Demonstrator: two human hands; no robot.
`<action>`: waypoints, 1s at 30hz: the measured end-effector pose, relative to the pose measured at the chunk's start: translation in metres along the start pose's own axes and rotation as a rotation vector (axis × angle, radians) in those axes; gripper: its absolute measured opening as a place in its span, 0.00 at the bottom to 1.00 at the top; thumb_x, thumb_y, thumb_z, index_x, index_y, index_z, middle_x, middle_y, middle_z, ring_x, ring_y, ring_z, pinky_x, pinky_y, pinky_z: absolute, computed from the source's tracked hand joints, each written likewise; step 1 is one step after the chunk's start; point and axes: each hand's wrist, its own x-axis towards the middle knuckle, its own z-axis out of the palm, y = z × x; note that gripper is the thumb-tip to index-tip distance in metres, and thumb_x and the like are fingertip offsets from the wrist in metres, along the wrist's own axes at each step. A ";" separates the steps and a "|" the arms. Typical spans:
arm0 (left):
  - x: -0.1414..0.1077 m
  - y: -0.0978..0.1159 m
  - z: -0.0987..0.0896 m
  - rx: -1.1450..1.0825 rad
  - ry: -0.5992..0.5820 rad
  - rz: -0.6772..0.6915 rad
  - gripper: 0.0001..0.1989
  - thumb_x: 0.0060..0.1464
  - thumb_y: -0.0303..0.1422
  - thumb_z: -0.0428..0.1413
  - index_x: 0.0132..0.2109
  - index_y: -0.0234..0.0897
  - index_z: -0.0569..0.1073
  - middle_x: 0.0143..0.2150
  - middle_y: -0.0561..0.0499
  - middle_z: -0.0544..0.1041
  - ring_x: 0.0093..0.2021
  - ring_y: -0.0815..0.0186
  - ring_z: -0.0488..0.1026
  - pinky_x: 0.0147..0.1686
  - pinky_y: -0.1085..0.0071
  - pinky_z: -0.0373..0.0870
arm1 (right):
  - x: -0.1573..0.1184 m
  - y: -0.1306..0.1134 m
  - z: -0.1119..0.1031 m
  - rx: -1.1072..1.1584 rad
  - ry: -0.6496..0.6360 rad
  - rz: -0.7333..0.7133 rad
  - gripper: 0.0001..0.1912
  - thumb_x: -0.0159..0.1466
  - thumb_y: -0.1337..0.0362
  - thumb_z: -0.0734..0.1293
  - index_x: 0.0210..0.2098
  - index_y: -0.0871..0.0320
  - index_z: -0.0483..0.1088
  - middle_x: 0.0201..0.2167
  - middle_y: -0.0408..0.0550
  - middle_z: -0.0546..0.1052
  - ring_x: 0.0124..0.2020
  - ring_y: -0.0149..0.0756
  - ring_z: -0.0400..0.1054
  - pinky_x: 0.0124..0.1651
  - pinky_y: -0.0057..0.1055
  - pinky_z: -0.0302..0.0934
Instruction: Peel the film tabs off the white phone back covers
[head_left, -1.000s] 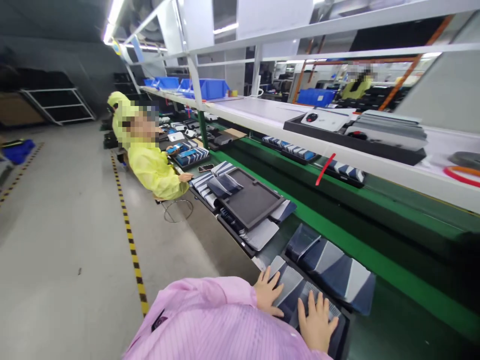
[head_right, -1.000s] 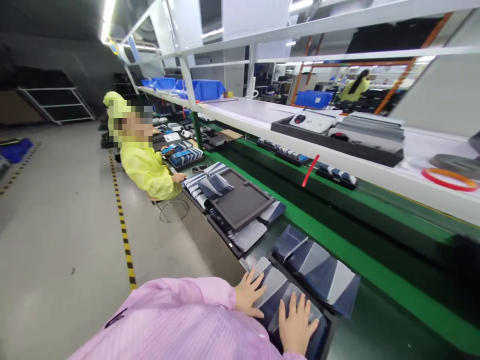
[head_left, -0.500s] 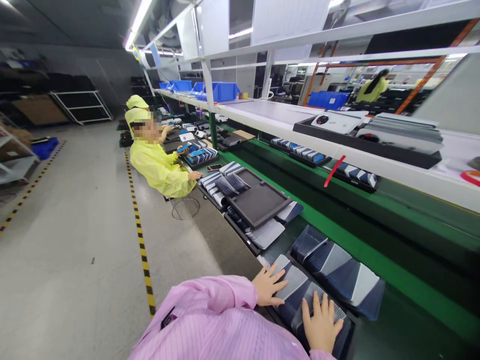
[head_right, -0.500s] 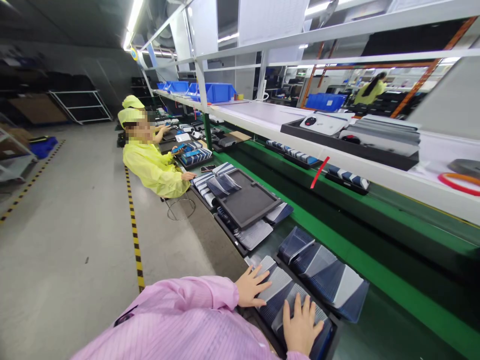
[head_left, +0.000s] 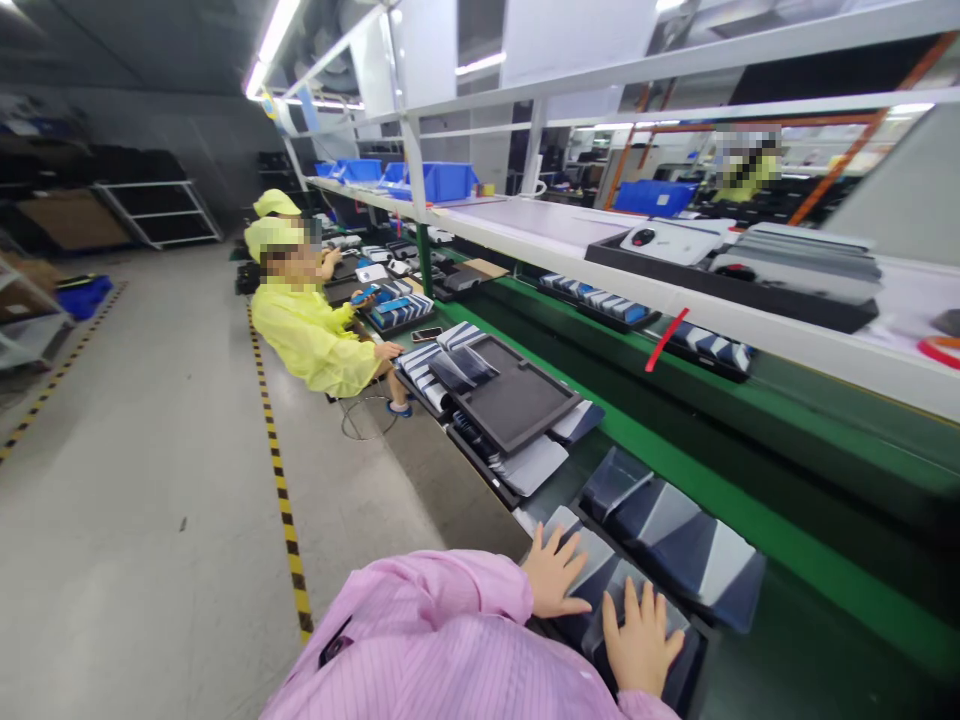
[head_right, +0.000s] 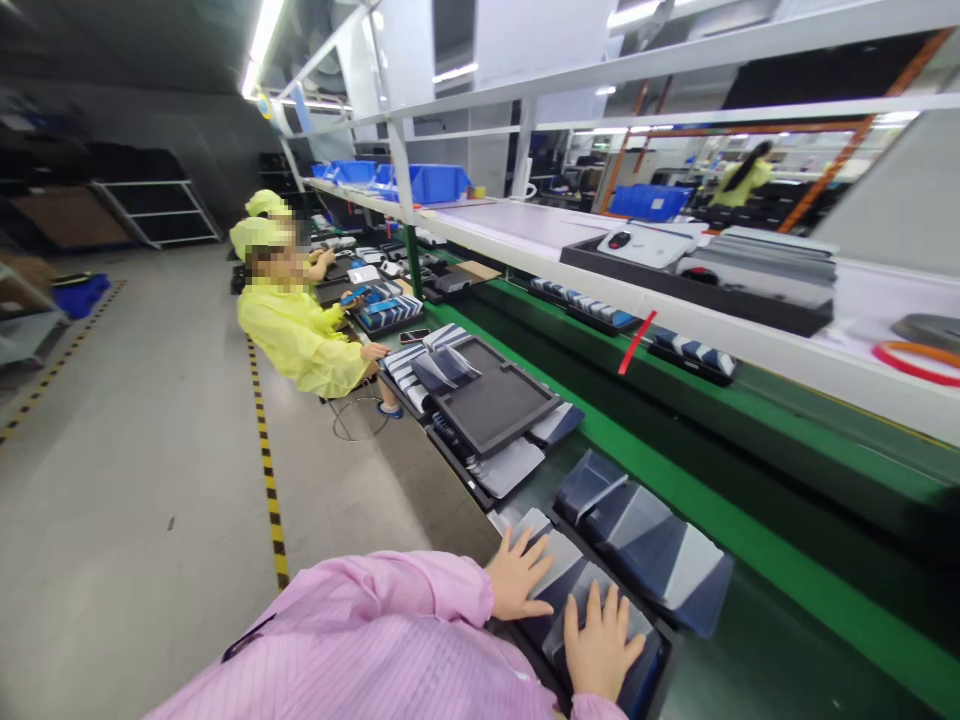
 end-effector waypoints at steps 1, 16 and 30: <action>0.003 0.004 0.000 0.008 -0.009 0.013 0.40 0.59 0.59 0.35 0.68 0.37 0.52 0.70 0.42 0.46 0.69 0.43 0.40 0.60 0.34 0.45 | -0.001 -0.001 -0.002 -0.005 -0.018 0.011 0.35 0.66 0.51 0.43 0.55 0.66 0.68 0.60 0.64 0.62 0.63 0.57 0.52 0.59 0.62 0.45; -0.005 0.005 0.033 0.161 -0.101 0.046 0.31 0.63 0.51 0.39 0.67 0.41 0.57 0.70 0.48 0.47 0.69 0.47 0.41 0.62 0.39 0.42 | -0.013 -0.014 -0.030 0.228 -0.297 0.177 0.27 0.65 0.56 0.56 0.60 0.60 0.62 0.66 0.55 0.53 0.68 0.50 0.41 0.66 0.57 0.32; -0.011 0.010 0.036 0.205 -0.095 0.029 0.29 0.63 0.46 0.45 0.67 0.41 0.56 0.70 0.48 0.49 0.69 0.49 0.41 0.63 0.40 0.41 | -0.012 -0.012 -0.027 0.436 -0.286 0.229 0.27 0.64 0.58 0.59 0.60 0.63 0.63 0.66 0.59 0.52 0.69 0.52 0.39 0.66 0.60 0.25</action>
